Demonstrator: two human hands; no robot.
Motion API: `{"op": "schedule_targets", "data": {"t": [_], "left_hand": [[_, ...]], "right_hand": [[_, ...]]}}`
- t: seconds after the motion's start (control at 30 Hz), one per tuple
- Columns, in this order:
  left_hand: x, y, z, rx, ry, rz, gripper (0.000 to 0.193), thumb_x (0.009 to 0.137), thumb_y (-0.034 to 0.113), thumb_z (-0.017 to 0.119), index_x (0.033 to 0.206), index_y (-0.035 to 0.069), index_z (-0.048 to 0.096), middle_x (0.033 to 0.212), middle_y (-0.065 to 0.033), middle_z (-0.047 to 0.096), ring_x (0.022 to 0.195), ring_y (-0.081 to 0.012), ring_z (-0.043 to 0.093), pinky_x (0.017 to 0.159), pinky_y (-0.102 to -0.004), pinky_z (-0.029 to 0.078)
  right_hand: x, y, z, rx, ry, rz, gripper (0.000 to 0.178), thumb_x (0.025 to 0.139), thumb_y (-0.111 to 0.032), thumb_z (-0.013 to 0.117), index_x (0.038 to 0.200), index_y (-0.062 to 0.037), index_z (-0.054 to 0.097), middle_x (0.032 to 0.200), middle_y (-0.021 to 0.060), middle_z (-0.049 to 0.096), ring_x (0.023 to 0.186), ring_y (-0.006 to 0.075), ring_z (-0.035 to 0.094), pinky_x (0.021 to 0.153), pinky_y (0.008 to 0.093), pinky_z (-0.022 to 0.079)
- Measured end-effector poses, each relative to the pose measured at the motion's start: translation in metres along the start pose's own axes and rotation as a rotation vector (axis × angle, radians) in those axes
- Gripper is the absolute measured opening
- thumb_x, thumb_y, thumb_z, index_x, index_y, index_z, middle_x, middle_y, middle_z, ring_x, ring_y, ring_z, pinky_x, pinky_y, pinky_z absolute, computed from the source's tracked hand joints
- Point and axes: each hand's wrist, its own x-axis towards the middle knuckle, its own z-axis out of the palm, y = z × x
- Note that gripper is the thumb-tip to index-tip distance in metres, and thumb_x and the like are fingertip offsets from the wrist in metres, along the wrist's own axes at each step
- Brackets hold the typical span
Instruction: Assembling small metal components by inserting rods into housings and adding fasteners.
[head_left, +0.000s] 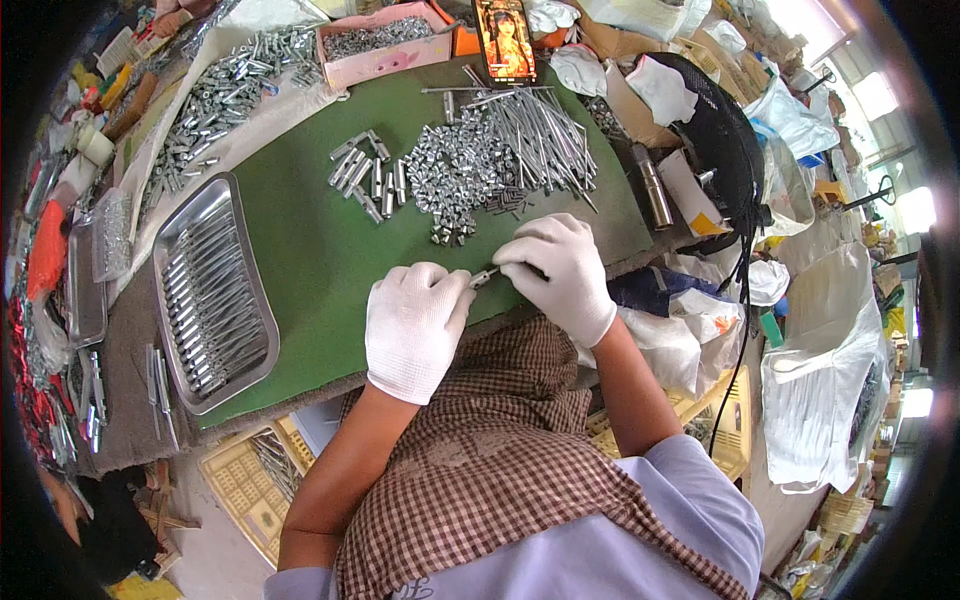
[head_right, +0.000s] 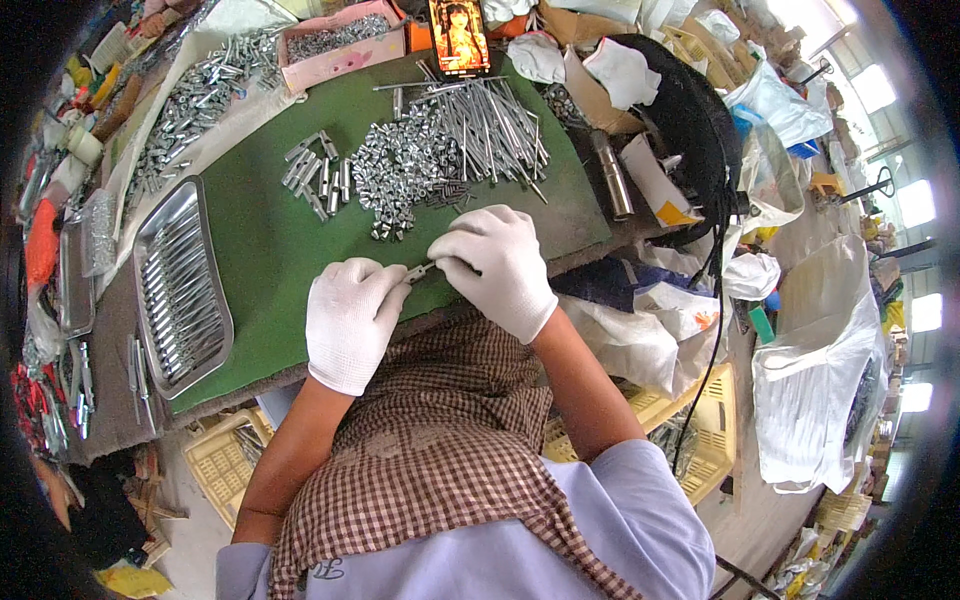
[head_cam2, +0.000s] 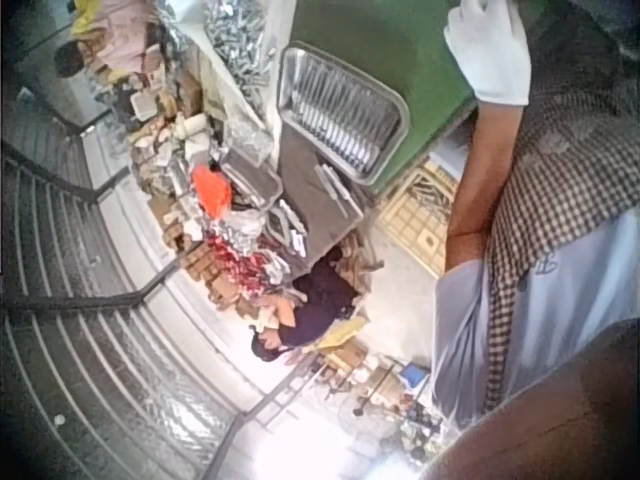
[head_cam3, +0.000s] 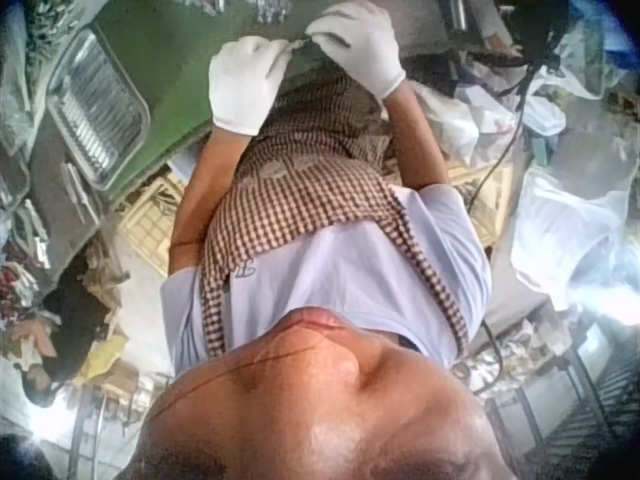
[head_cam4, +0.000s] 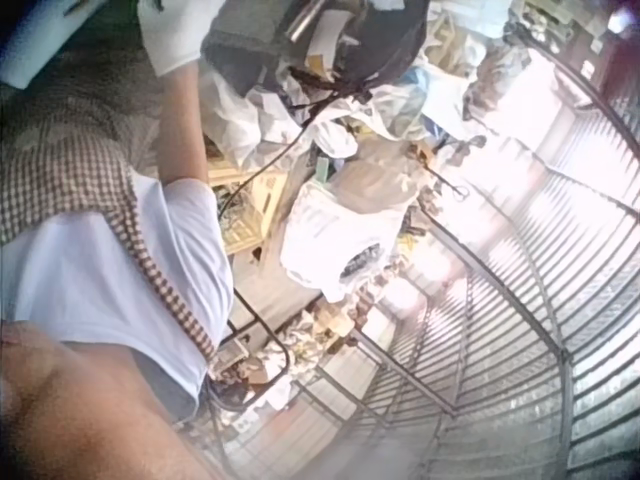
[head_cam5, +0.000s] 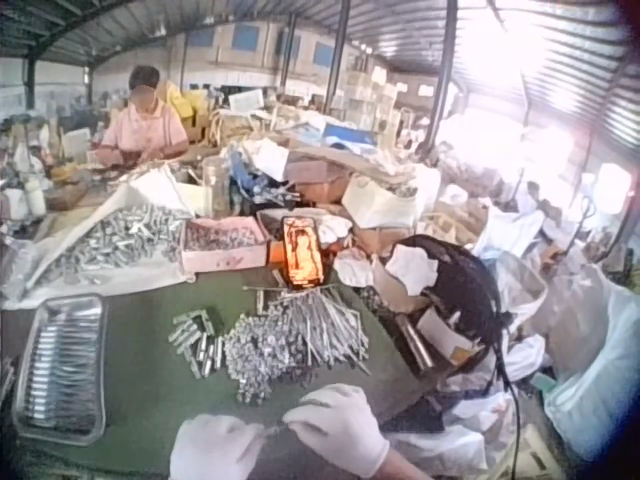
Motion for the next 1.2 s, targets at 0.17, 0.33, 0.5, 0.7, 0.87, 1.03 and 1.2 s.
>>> {"op": "schedule_targets", "data": {"t": [0.17, 0.33, 0.5, 0.7, 0.87, 1.03, 1.2], "left_hand": [[0.0, 0.002, 0.0, 0.001, 0.009, 0.015, 0.01, 0.08, 0.013, 0.076, 0.09, 0.011, 0.075, 0.082, -0.0055, 0.063, 0.078, -0.0297, 0.061, 0.072, -0.0431, 0.047], [0.0, -0.001, 0.001, -0.006, 0.001, 0.008, 0.011, 0.08, 0.013, 0.076, 0.091, 0.011, 0.075, 0.082, -0.0055, 0.063, 0.078, -0.0293, 0.061, 0.072, -0.0429, 0.047], [0.001, -0.002, 0.002, -0.004, 0.017, 0.019, 0.012, 0.08, 0.014, 0.076, 0.091, 0.012, 0.074, 0.082, -0.0054, 0.063, 0.079, -0.0297, 0.061, 0.072, -0.0432, 0.047], [0.001, -0.001, -0.001, 0.001, -0.014, 0.002, 0.011, 0.08, 0.014, 0.076, 0.091, 0.011, 0.074, 0.082, -0.0061, 0.063, 0.079, -0.0299, 0.061, 0.073, -0.0433, 0.047], [0.002, 0.001, -0.001, 0.009, -0.012, 0.005, 0.01, 0.08, 0.014, 0.075, 0.09, 0.011, 0.074, 0.082, -0.0061, 0.063, 0.078, -0.0297, 0.061, 0.073, -0.0431, 0.047], [0.0, -0.001, 0.001, -0.003, -0.014, -0.011, 0.013, 0.08, 0.015, 0.076, 0.092, 0.011, 0.074, 0.082, -0.0058, 0.063, 0.078, -0.0294, 0.061, 0.072, -0.0429, 0.047], [0.0, 0.0, 0.001, -0.006, 0.016, 0.021, 0.013, 0.08, 0.015, 0.076, 0.093, 0.011, 0.074, 0.082, -0.0059, 0.063, 0.077, -0.0294, 0.06, 0.071, -0.0428, 0.047]], "right_hand": [[0.014, 0.016, 0.008, 0.003, 0.102, 0.299, 0.007, 0.081, -0.019, 0.074, 0.087, -0.0154, 0.073, 0.094, 0.0055, 0.072, 0.094, 0.0303, 0.065, 0.086, 0.0449, 0.046], [0.018, 0.011, 0.012, -0.22, 0.018, 0.349, 0.004, 0.083, -0.018, 0.071, 0.086, -0.017, 0.071, 0.09, 0.0051, 0.068, 0.092, 0.0309, 0.064, 0.086, 0.0469, 0.044], [0.018, 0.014, 0.006, -0.255, 0.068, 0.281, 0.005, 0.084, -0.015, 0.068, 0.088, -0.0182, 0.07, 0.091, 0.0043, 0.067, 0.092, 0.0299, 0.064, 0.085, 0.047, 0.044], [0.025, 0.013, 0.001, -0.166, 0.011, 0.279, 0.004, 0.082, -0.017, 0.072, 0.086, -0.0169, 0.073, 0.092, 0.004, 0.07, 0.094, 0.0294, 0.065, 0.086, 0.0445, 0.046], [0.034, 0.003, 0.012, -0.25, -0.005, 0.232, 0.004, 0.082, -0.019, 0.069, 0.078, -0.0165, 0.07, 0.086, 0.005, 0.067, 0.09, 0.0302, 0.065, 0.085, 0.046, 0.045], [0.031, -0.003, 0.012, -0.303, -0.088, 0.145, 0.004, 0.087, -0.016, 0.064, 0.086, -0.0147, 0.068, 0.087, 0.0082, 0.067, 0.091, 0.0304, 0.065, 0.083, 0.0463, 0.046], [0.016, -0.013, -0.005, -0.05, -0.137, 0.116, 0.006, 0.086, -0.009, 0.067, 0.091, -0.0123, 0.068, 0.093, 0.0059, 0.07, 0.092, 0.0307, 0.066, 0.085, 0.0442, 0.049]]}}
